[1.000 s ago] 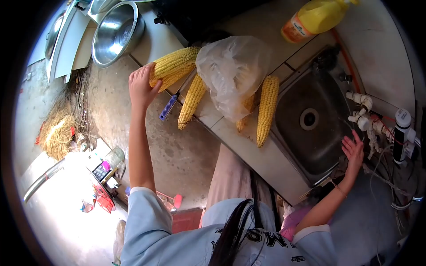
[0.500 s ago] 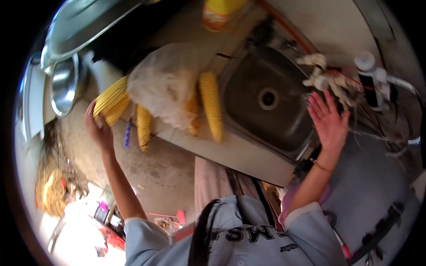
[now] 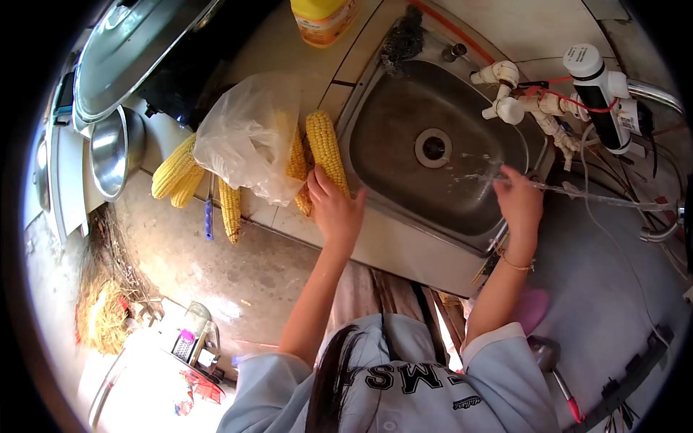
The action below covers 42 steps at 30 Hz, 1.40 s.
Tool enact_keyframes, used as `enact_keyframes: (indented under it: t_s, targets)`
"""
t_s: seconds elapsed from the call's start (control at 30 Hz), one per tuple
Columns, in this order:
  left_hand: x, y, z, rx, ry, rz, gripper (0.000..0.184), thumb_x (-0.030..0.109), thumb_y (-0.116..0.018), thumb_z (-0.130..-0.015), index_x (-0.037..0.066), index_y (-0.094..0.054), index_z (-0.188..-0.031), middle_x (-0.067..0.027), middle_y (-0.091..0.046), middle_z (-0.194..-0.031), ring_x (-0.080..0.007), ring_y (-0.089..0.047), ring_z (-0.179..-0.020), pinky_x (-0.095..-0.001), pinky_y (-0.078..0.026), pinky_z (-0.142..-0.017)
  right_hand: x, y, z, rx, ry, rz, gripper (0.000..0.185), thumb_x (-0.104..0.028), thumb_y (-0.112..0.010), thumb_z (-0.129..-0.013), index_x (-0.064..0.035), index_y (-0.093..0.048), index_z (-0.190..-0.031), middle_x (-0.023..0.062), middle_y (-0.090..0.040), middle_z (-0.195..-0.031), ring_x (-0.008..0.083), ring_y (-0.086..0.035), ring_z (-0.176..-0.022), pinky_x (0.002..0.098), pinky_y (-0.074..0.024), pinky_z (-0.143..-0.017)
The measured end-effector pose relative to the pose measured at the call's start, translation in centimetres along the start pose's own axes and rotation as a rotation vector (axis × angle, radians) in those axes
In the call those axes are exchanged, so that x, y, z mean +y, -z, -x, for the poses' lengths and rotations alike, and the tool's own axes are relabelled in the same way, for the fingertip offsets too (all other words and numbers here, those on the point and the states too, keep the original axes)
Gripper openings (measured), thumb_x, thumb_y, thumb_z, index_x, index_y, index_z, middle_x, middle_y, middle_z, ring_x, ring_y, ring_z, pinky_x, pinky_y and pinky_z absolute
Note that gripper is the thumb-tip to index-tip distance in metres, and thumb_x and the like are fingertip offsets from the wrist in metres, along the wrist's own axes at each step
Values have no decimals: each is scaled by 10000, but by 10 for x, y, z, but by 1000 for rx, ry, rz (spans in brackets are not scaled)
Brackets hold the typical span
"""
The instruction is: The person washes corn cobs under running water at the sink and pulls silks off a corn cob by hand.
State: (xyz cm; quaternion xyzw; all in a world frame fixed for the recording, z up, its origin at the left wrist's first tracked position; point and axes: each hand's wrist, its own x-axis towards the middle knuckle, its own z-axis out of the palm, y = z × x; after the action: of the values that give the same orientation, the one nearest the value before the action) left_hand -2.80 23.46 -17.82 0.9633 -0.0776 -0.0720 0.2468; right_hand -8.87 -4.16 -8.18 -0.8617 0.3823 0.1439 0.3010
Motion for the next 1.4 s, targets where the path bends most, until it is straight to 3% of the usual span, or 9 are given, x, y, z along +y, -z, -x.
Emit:
enact_keyframes:
  t_s: [0.07, 0.13, 0.27, 0.53, 0.8, 0.87, 1.0, 1.2, 1.4]
  targets:
    - [6, -16, -10, 81, 148, -10, 746, 198, -627, -716, -54, -204, -1277, -248, -360, -1186, -389, -426, -1050, -420, -411, -821, 16, -14, 0, 83, 87, 474, 276, -250, -482, -867, -61, -609, -1022, 138, -634, -816, 214, -625, -756, 288, -478, -664]
    - [4, -14, -12, 99, 131, 17, 728, 182, -624, -720, -51, -217, -1276, -242, -380, -1177, -390, -445, -1030, -413, -423, -802, 20, -28, 1, -57, -142, -370, 258, -238, -521, -838, -82, -601, -1028, 147, -623, -814, 188, -629, -659, 254, -472, -590]
    - [11, 10, -3, -8, 78, 457, 655, 135, -603, -740, -38, -262, -1272, -228, -451, -1139, -391, -507, -950, -384, -442, -767, 6, -45, 15, 1, 33, -192, 274, -249, -490, -868, -53, -584, -1035, 133, -635, -824, 172, -627, -646, 271, -482, -574]
    - [142, 65, 13, -794, 292, 1435, 598, 99, -465, -789, -3, -218, -1324, -150, -483, -1136, -223, -552, -913, -300, -509, -634, -33, -27, 37, -285, 180, -1362, 478, -345, -427, -901, -2, -388, -1232, 123, -503, -1165, 188, -511, -1045, 307, -450, -834]
    - [191, 30, 19, -895, 275, 1811, 655, 400, -396, -838, -4, -221, -1324, -174, -463, -1171, -274, -545, -926, -333, -455, -786, 4, 10, 19, -274, 22, -1902, 435, -317, -513, -854, 1, -424, -1138, 147, -533, -1031, 231, -524, -976, 330, -448, -831]
    - [179, 35, 15, -1227, 489, 1952, 682, 505, -320, -839, -5, -289, -1291, -181, -503, -1098, -260, -551, -809, -309, -453, -707, 13, 10, 19, -200, -57, -1983, 421, -340, -473, -869, 12, -449, -1098, 160, -526, -1037, 267, -521, -969, 379, -457, -831]
    - [191, 33, 26, -1011, 548, 2040, 741, 610, -201, -826, 18, -372, -1238, -171, -523, -1022, -168, -450, -624, -229, -353, -520, 29, 8, 20, -285, -28, -2128, 360, -272, -522, -854, -11, -464, -1095, 169, -522, -1067, 285, -500, -1010, 423, -414, -893]
    - [192, 28, 34, -843, 510, 1869, 615, 561, -256, -862, 45, -438, -1144, -67, -497, -874, -84, -340, -551, -195, -272, -439, 28, -1, 33, 15, -136, -2291, 307, -217, -537, -852, -68, -478, -1113, 150, -504, -1114, 266, -427, -1125, 456, -367, -946]
    - [197, 19, 14, -489, -32, 700, 219, 181, -411, -909, 27, -494, -777, -23, -436, -550, -68, -399, -484, -257, -328, -435, 25, -3, 56, -9, 175, -2271, 414, -135, -623, -789, -142, -403, -1140, 96, -426, -1188, 237, -437, -1107, 417, -399, -936]
